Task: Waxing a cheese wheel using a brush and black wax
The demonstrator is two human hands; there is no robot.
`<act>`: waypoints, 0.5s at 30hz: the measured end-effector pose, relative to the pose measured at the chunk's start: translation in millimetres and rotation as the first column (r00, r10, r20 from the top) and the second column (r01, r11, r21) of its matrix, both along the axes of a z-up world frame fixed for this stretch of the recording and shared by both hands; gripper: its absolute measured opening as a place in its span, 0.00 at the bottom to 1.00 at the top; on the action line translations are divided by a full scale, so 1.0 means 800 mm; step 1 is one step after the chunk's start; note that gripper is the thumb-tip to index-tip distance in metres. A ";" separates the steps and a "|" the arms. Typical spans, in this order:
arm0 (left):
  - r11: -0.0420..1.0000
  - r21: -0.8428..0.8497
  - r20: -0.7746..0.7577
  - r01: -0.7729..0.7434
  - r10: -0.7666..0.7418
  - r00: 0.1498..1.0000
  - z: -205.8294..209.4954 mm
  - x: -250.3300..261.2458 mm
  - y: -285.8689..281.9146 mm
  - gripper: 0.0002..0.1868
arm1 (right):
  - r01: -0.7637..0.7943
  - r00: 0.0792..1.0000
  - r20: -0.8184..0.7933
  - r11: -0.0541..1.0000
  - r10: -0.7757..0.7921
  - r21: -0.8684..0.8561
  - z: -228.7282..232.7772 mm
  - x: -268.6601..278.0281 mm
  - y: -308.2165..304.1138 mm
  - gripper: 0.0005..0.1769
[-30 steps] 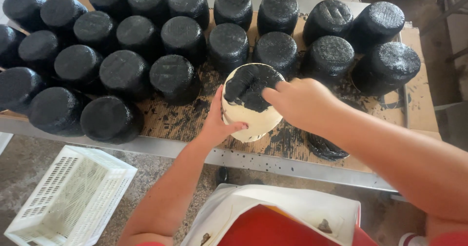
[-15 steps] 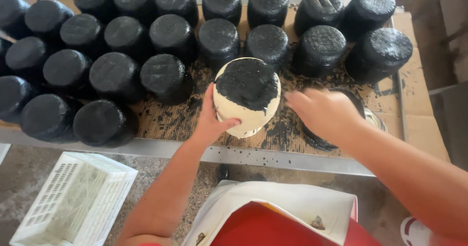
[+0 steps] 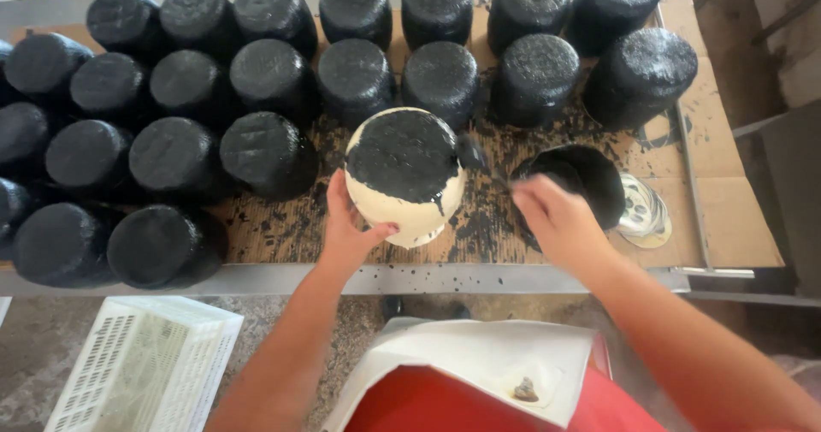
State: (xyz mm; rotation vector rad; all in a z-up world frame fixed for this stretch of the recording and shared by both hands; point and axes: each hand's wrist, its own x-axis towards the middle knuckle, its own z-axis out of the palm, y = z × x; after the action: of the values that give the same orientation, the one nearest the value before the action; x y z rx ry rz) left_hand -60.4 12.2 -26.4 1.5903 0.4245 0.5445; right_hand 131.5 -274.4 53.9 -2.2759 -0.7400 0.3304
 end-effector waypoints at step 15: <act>0.999 -0.039 -0.042 0.005 -0.006 0.999 -0.009 -0.014 0.008 0.73 | 0.133 0.914 -0.401 0.980 -0.065 0.145 -0.039 -0.065 -0.005 0.11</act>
State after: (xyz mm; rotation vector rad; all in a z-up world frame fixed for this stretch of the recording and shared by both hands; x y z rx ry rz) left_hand -71.5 18.4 -33.5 1.5672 0.4595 0.4965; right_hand 79.3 -278.4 22.5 -1.9890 -0.4234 0.6315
